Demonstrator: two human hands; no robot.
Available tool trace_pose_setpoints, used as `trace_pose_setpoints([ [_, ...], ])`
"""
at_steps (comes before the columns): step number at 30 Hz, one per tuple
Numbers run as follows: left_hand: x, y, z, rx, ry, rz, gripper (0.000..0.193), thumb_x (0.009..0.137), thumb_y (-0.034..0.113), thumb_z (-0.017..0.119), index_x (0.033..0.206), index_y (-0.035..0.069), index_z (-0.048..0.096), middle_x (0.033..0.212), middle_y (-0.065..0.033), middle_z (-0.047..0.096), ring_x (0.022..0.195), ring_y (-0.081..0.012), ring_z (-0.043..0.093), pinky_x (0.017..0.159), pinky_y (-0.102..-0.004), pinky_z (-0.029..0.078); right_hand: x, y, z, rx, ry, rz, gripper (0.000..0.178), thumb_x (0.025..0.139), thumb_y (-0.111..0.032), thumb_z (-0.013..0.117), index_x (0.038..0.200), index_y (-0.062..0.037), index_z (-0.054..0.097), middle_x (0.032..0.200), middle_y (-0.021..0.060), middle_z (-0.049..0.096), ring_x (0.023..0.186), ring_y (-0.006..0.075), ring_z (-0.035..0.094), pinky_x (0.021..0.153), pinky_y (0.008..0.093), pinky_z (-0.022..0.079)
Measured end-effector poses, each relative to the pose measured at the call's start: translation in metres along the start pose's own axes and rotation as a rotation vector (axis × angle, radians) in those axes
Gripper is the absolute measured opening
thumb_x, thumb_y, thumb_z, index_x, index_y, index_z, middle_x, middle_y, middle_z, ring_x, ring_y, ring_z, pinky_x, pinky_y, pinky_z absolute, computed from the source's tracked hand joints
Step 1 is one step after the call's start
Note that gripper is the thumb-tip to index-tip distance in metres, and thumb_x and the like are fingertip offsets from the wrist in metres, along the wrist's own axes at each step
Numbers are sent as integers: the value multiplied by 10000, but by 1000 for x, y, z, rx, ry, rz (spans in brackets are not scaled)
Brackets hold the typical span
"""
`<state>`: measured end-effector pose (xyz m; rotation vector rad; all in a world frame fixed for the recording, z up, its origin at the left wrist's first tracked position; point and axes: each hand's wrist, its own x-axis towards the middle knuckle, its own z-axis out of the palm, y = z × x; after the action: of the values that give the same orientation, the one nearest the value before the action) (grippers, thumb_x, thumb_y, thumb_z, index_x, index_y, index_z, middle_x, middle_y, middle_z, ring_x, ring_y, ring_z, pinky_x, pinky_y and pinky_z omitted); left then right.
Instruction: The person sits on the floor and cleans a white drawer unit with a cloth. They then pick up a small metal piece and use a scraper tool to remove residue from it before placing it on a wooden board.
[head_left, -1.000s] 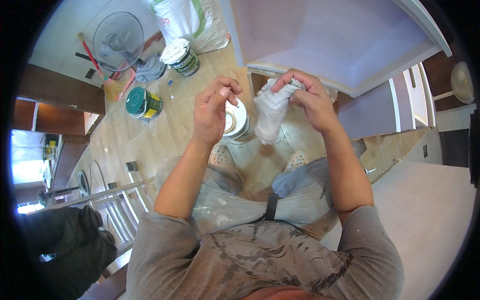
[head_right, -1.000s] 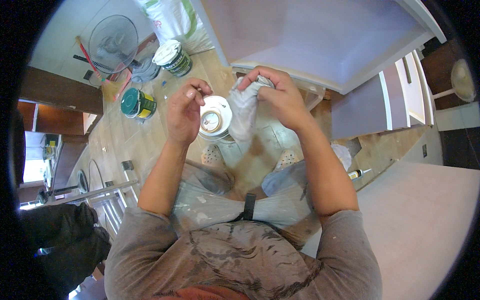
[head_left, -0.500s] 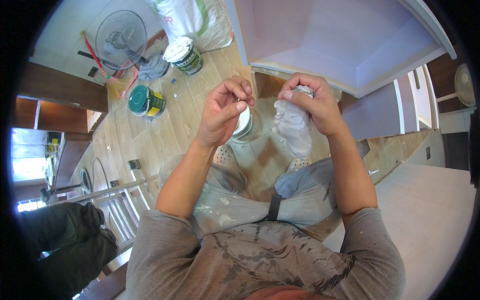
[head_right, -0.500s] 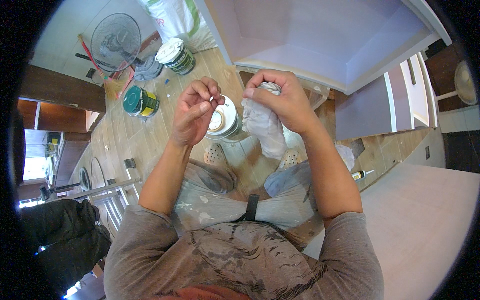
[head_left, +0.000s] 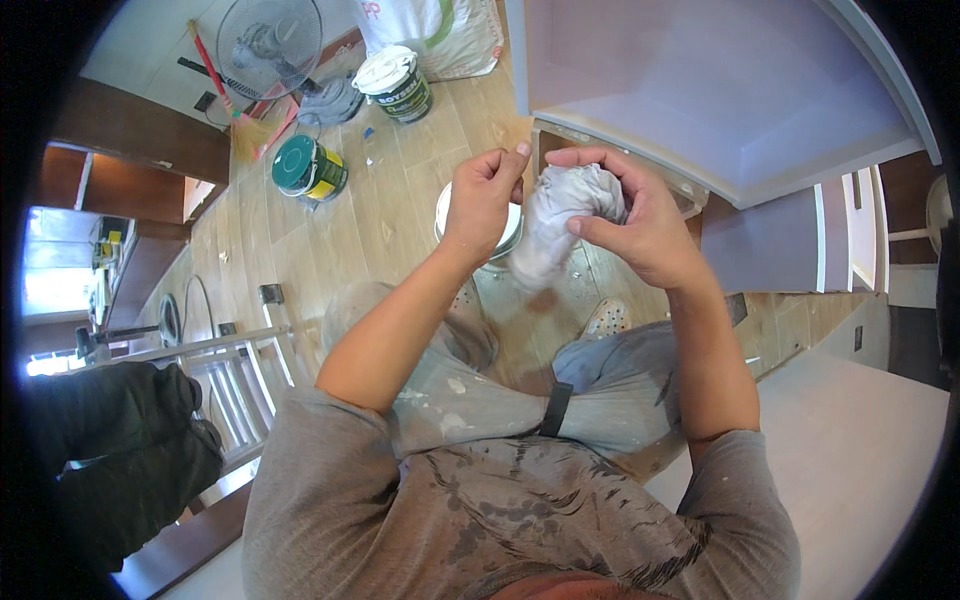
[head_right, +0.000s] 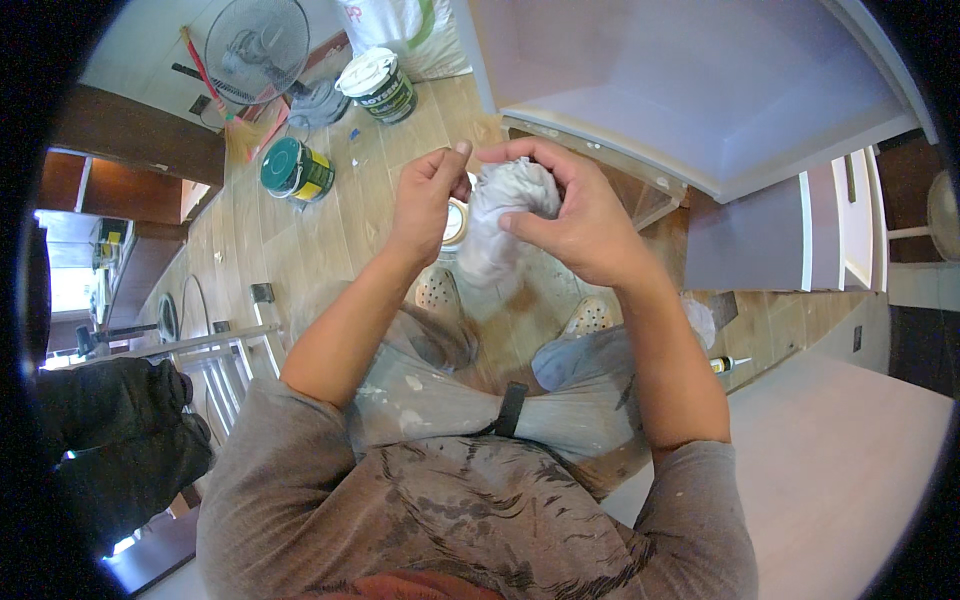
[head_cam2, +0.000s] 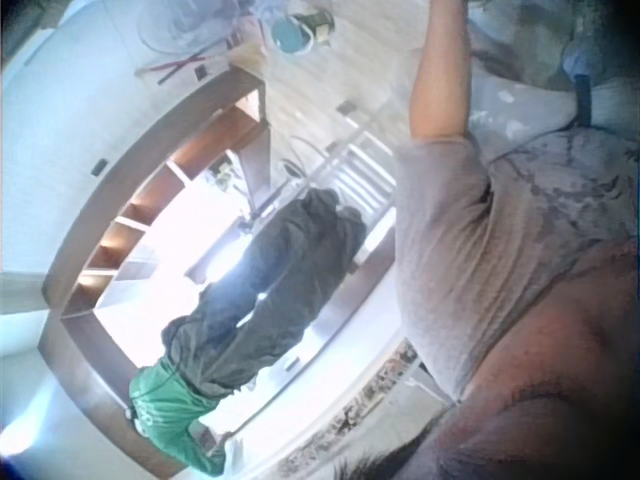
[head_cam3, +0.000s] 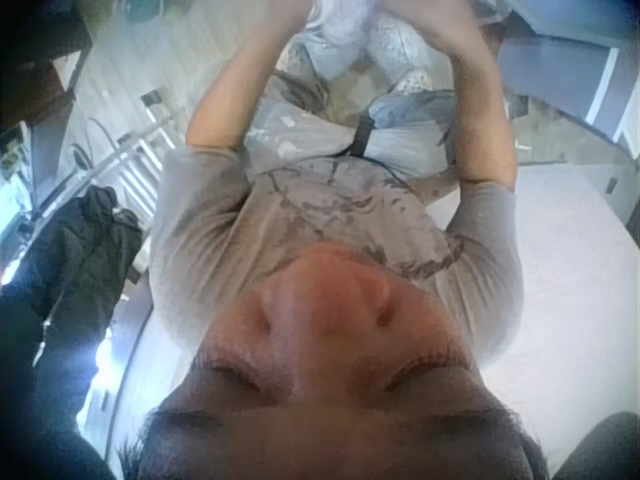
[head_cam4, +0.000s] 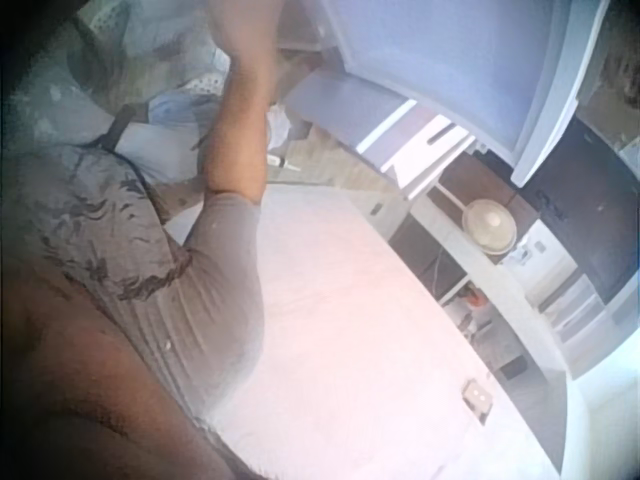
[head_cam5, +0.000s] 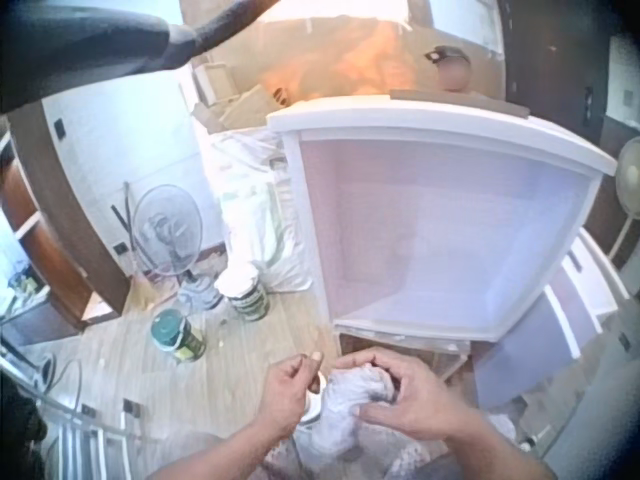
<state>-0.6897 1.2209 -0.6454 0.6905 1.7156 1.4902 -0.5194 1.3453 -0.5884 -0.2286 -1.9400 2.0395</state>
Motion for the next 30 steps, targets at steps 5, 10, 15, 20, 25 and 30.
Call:
trace_pose_setpoints([
  [5, 9, -64, 19, -870, -32, -240, 429, 1043, 417, 475, 1005, 32, 659, 859, -58, 636, 945, -220, 644, 882, -336, 526, 0, 10, 49, -278, 2, -203, 583, 786, -159, 807, 1328, -60, 616, 1201, 88, 630, 1101, 202, 599, 1050, 370, 434],
  [10, -18, -57, 28, -931, -156, -77, 351, 1019, 401, 571, 970, 61, 643, 870, -15, 638, 888, -210, 640, 749, -376, 543, 2, 32, 76, -869, 157, -305, 443, 831, -304, 761, 1243, -163, 683, 1222, 161, 589, 1131, 345, 557, 1005, 470, 426],
  [15, 10, -47, 20, -357, -81, -191, 297, 996, 353, 629, 888, 77, 606, 830, -24, 622, 751, -152, 599, 647, -323, 498, -7, 36, 100, -1049, -45, -565, 310, 846, -206, 698, 1155, -187, 706, 1160, 98, 626, 1106, 324, 577, 972, 461, 462],
  [20, 17, -9, -15, -816, 52, -249, 282, 1008, 335, 602, 839, 125, 520, 761, 6, 542, 614, -115, 477, 585, -274, 420, -5, 45, 104, -761, -89, -626, 336, 790, -62, 716, 1112, -160, 701, 1140, 63, 637, 1045, 281, 618, 870, 363, 526],
  [25, 10, 10, -10, -1149, -208, -37, 353, 1063, 370, 466, 804, 131, 480, 706, 12, 459, 614, -127, 420, 616, -274, 397, 15, 40, 72, -560, 176, -514, 382, 712, -46, 787, 1070, -100, 664, 1092, 74, 655, 988, 299, 637, 857, 371, 537],
  [30, -4, 19, -21, -1254, -418, 11, 429, 1095, 338, 377, 725, 124, 405, 674, 3, 349, 622, -132, 355, 656, -283, 346, 27, 25, 36, -288, 534, -246, 370, 737, -35, 826, 1063, -65, 654, 951, 64, 675, 906, 196, 662, 830, 329, 544],
])
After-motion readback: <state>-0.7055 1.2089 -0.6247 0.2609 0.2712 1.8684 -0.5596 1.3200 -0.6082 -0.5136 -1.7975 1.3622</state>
